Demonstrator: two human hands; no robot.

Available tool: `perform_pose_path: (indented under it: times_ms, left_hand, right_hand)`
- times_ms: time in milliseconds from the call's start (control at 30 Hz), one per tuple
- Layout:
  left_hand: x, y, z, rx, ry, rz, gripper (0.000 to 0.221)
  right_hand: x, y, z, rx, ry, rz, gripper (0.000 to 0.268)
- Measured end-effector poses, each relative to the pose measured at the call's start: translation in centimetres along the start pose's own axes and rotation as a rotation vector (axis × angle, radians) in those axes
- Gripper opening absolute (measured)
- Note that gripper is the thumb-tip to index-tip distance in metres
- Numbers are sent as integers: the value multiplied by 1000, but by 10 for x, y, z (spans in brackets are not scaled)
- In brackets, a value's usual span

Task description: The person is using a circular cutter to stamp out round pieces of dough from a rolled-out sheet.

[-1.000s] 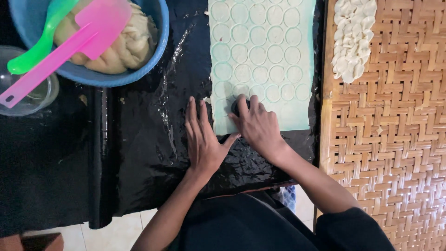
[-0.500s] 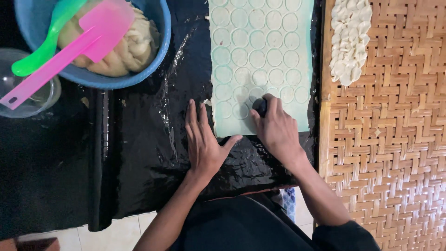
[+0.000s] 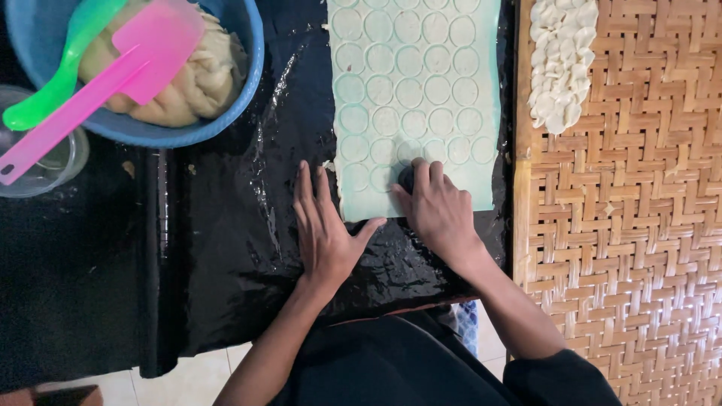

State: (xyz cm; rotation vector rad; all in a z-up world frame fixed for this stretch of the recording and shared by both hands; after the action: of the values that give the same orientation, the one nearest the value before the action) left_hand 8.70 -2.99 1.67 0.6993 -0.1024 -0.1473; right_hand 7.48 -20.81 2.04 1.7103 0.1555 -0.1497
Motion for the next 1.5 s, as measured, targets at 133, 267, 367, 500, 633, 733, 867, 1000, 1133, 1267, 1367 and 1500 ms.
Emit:
perform_pose_path:
  times_ms: [133, 267, 367, 500, 633, 733, 867, 1000, 1133, 1267, 1367, 1500]
  left_hand:
    - [-1, -3, 0, 30, -20, 0, 116]
    - [-2, -1, 3, 40, -28, 13, 115]
    - [-2, 1, 5, 45, -41, 29, 115]
    - [-2, 2, 6, 42, -41, 38, 114]
    - [-3, 0, 7, 60, -67, 40, 117]
    - [-2, 1, 10, 77, -74, 49, 118]
    - [0, 2, 13, 108, -35, 73, 123]
    - [6, 0, 20, 131, -52, 109, 126]
    - [16, -1, 24, 132, -3, 108, 128]
    - [19, -3, 24, 149, -8, 147, 126]
    - [17, -6, 22, 154, 6, 159, 125]
    - [16, -6, 20, 175, -18, 182, 125]
  right_hand:
    - [-1, -3, 5, -69, -12, -7, 47]
    - [-1, 0, -1, -86, 90, 14, 47]
    - [-2, -1, -1, -96, 93, 41, 47]
    - [1, -2, -2, -83, 82, 19, 49]
    - [0, 0, 4, -62, 34, 45, 49]
    - [-1, 9, 10, 37, 8, 50, 48]
    - [-6, 31, 25, 175, -85, 96, 48]
    - [-10, 53, 43, 213, -162, 147, 48]
    - [-10, 57, 54, 211, -177, 154, 48]
    - [-3, 60, 54, 207, -107, 178, 49]
    - [2, 56, 54, 190, -71, 134, 49]
    - [8, 43, 56, 112, -29, 53, 50]
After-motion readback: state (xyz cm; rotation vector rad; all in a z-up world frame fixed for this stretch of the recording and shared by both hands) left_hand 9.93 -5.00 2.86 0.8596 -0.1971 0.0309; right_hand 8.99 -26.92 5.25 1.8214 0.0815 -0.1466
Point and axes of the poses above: each hand's wrist, its own x-axis towards the middle knuckle, its own y-axis out of the back of the hand, z = x × y, the point moved 9 cm from there along x, towards the middle knuckle, and after that the axes turned 8 degrees about y, right-handed, at the moved point
